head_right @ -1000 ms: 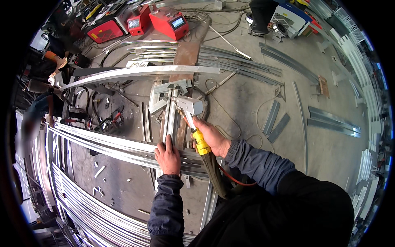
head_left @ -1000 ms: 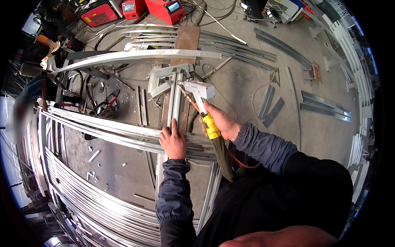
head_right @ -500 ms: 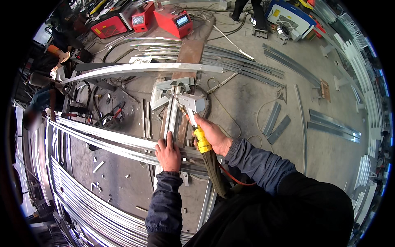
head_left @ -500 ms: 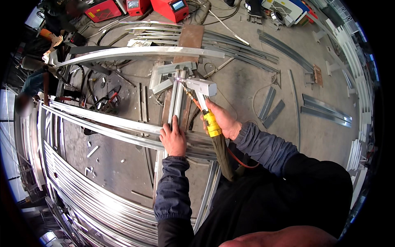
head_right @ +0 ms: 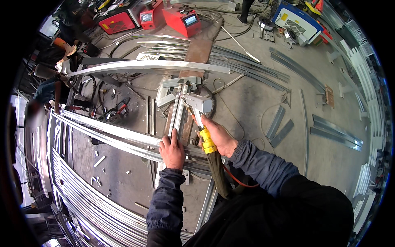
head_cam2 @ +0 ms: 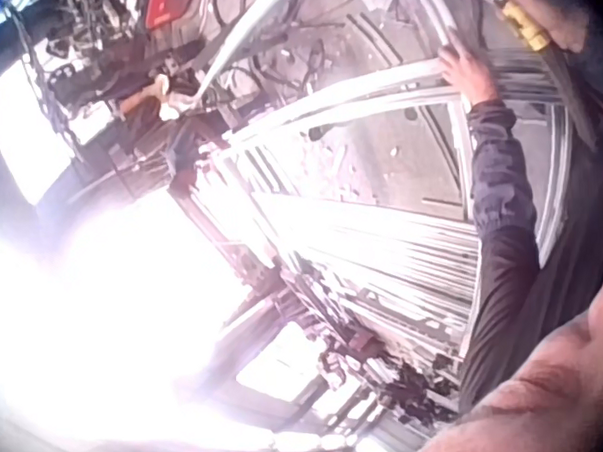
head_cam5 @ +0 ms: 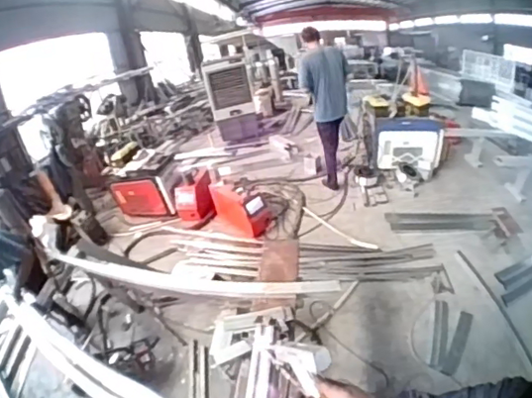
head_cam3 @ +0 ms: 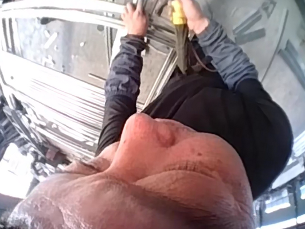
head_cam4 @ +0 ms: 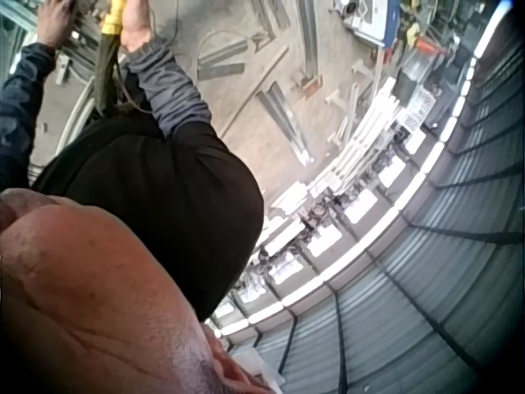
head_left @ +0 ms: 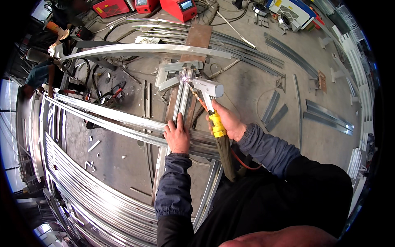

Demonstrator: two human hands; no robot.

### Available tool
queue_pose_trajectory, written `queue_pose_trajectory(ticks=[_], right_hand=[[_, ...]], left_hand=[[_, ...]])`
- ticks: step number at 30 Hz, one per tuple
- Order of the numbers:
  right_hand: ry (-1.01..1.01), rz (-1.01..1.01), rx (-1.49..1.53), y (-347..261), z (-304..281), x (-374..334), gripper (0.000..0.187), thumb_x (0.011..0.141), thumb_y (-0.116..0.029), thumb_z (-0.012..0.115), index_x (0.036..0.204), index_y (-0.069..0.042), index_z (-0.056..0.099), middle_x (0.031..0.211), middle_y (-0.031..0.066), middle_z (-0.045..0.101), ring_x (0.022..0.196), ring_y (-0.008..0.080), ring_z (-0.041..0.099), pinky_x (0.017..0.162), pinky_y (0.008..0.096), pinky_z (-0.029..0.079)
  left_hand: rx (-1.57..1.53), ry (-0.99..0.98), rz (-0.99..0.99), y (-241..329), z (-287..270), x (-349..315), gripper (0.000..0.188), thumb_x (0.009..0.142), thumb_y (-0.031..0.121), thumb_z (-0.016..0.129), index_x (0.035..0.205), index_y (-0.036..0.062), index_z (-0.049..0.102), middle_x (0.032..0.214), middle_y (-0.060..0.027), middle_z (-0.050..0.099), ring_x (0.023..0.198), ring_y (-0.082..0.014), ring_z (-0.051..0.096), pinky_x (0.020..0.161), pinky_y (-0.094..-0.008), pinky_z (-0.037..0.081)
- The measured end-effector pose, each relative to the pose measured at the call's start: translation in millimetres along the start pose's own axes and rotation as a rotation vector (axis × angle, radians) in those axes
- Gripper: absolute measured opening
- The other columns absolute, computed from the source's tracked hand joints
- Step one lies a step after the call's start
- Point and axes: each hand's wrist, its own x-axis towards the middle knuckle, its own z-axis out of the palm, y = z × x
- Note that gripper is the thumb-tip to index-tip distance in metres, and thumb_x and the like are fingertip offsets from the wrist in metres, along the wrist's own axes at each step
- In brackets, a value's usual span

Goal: The person positions and aligns metal frame components on a workbench, then uses a handheld welding tool to join the metal pieces together. The person repeatedly adjusts the frame and applies welds at various joints to assemble the structure.

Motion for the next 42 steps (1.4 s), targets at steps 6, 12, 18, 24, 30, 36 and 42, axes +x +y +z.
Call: queue_pose_trajectory(ticks=[6, 12, 18, 24, 30, 36, 42], right_hand=[[0.001, 0.000, -0.001, -0.4, 0.6, -1.7, 0.065, 0.115, -0.067, 0.053, 0.157, -0.017, 0.060, 0.097, 0.0008, 0.067, 0.070, 0.0158, 0.070, 0.062, 0.0366, 0.062], [-0.013, 0.003, 0.014, -3.9, -0.1, -5.8, 0.064, 0.115, -0.065, 0.054, 0.158, -0.017, 0.058, 0.099, 0.0015, 0.067, 0.068, 0.0163, 0.071, 0.060, 0.0369, 0.062], [-0.074, -0.123, 0.118, -24.2, -20.9, -29.2, 0.062, 0.110, -0.064, 0.066, 0.145, -0.013, 0.056, 0.106, 0.0049, 0.069, 0.072, 0.0175, 0.073, 0.060, 0.0389, 0.065], [-0.177, -0.352, -0.195, -113.7, -19.9, -80.3, 0.078, 0.101, -0.038, 0.085, 0.161, -0.005, 0.047, 0.107, 0.0050, 0.067, 0.077, 0.0174, 0.073, 0.064, 0.0374, 0.065], [-0.292, -0.529, -0.516, -205.2, -25.5, -117.3, 0.087, 0.091, -0.024, 0.072, 0.168, -0.001, 0.040, 0.129, 0.0165, 0.069, 0.101, 0.0206, 0.074, 0.091, 0.0400, 0.063], [-0.328, -0.887, -0.815, -288.4, -18.0, -134.9, 0.082, 0.088, -0.014, 0.064, 0.167, -0.003, 0.044, 0.139, 0.0180, 0.069, 0.103, 0.0185, 0.072, 0.091, 0.0378, 0.061], [-0.306, -1.035, -0.964, -381.8, 44.7, -187.6, 0.071, 0.105, -0.036, 0.062, 0.163, 0.003, 0.046, 0.135, 0.0186, 0.071, 0.110, 0.0191, 0.072, 0.096, 0.0363, 0.060]], left_hand=[[0.000, 0.004, 0.002, 0.3, -1.5, 0.9, 0.068, 0.099, 0.024, 0.073, 0.165, 0.0228, 0.057, 0.131, -0.0148, 0.060, 0.119, -0.0371, 0.060, 0.098, -0.0508, 0.049], [0.003, 0.015, 0.007, 1.0, -2.8, 2.3, 0.067, 0.099, 0.025, 0.072, 0.165, 0.0230, 0.058, 0.129, -0.0146, 0.060, 0.118, -0.0368, 0.060, 0.097, -0.0506, 0.049], [0.005, 0.029, 0.011, 2.8, -1.8, 3.9, 0.067, 0.099, 0.025, 0.072, 0.164, 0.0235, 0.058, 0.129, -0.0141, 0.060, 0.117, -0.0364, 0.061, 0.096, -0.0507, 0.049], [-0.048, -0.013, -0.041, 6.6, -8.8, 1.7, 0.066, 0.098, 0.022, 0.072, 0.163, 0.0232, 0.059, 0.133, -0.0151, 0.061, 0.120, -0.0375, 0.061, 0.098, -0.0520, 0.049], [-0.024, 0.044, -0.018, 0.7, -11.8, -5.3, 0.066, 0.097, 0.025, 0.076, 0.161, 0.0248, 0.060, 0.130, -0.0131, 0.062, 0.118, -0.0362, 0.061, 0.095, -0.0510, 0.050], [-0.057, 0.034, -0.034, 7.7, -19.1, -8.6, 0.067, 0.098, 0.025, 0.075, 0.163, 0.0253, 0.059, 0.132, -0.0127, 0.062, 0.120, -0.0350, 0.060, 0.095, -0.0506, 0.050], [-0.056, 0.050, -0.055, 5.0, -18.6, -13.8, 0.065, 0.099, 0.024, 0.074, 0.162, 0.0252, 0.059, 0.131, -0.0128, 0.062, 0.122, -0.0352, 0.060, 0.096, -0.0508, 0.050]])
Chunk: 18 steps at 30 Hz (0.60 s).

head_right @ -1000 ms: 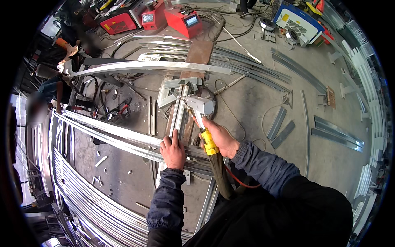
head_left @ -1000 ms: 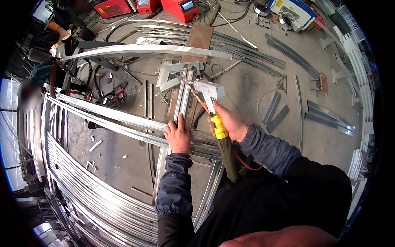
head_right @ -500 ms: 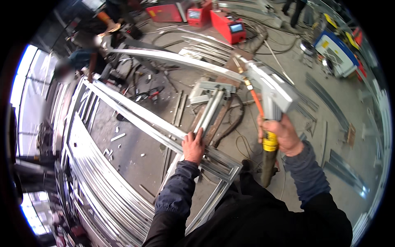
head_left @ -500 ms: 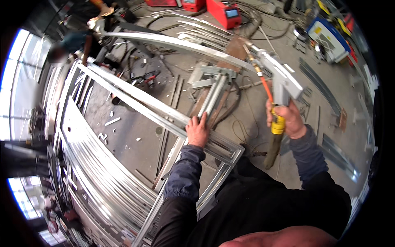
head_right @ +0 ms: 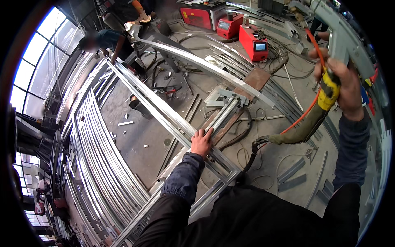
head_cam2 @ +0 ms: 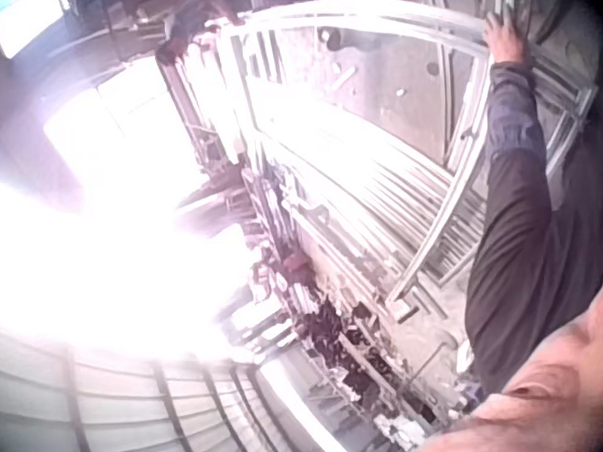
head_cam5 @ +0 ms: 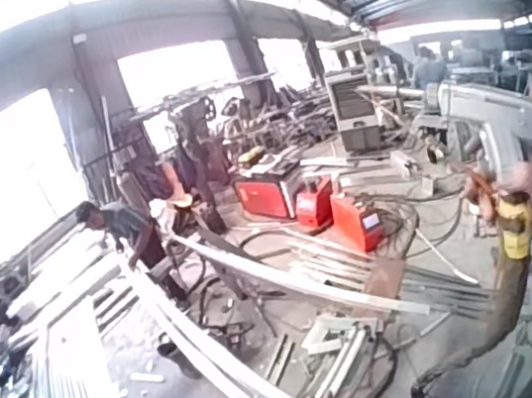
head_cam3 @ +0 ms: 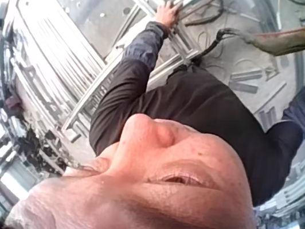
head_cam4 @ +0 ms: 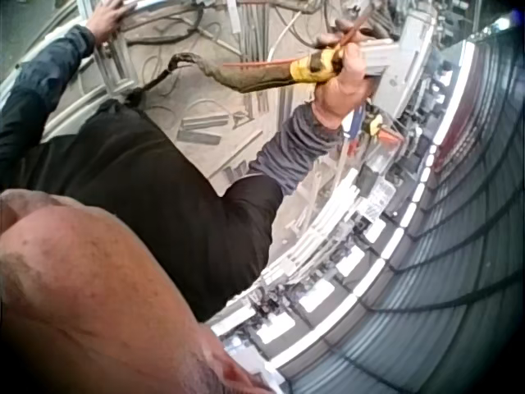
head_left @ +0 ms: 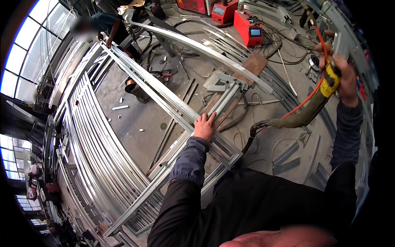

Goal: The person positions and aligns metal frame components on a workbench, then uses a handheld welding tool to join the metal pieces together. The person repeatedly adjusts the frame and applies welds at various joints to assemble the structure.

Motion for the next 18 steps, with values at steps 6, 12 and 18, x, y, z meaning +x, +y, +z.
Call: queue_pose_trajectory(ticks=[6, 12, 18], right_hand=[[-0.002, -0.152, -0.111, -32.5, -35.4, 41.7, 0.054, 0.115, -0.026, 0.058, 0.160, 0.004, 0.055, 0.143, 0.0083, 0.068, 0.115, 0.0130, 0.067, 0.107, 0.0273, 0.052], [-0.211, -0.040, 0.011, 19.8, -77.5, 106.0, 0.062, 0.118, -0.049, 0.056, 0.156, -0.001, 0.058, 0.103, 0.0010, 0.063, 0.096, 0.0083, 0.064, 0.092, 0.0240, 0.057], [-0.609, -0.007, 0.154, 122.2, -60.0, 208.1, 0.055, 0.117, -0.048, 0.056, 0.146, -0.002, 0.065, 0.109, 0.0030, 0.072, 0.092, 0.0079, 0.068, 0.082, 0.0229, 0.060]], left_hand=[[-0.025, 0.009, -0.003, 1.3, 4.9, 5.3, 0.062, 0.099, 0.024, 0.073, 0.160, 0.0267, 0.061, 0.130, -0.0129, 0.062, 0.123, -0.0356, 0.060, 0.096, -0.0517, 0.051], [-0.018, -0.020, -0.006, 0.4, 3.2, 9.1, 0.066, 0.098, 0.026, 0.075, 0.162, 0.0259, 0.059, 0.130, -0.0126, 0.061, 0.121, -0.0355, 0.060, 0.096, -0.0511, 0.050], [-0.016, -0.028, -0.033, 5.6, 3.3, 15.1, 0.068, 0.093, 0.025, 0.078, 0.160, 0.0266, 0.063, 0.131, -0.0108, 0.062, 0.117, -0.0343, 0.059, 0.097, -0.0491, 0.049]])
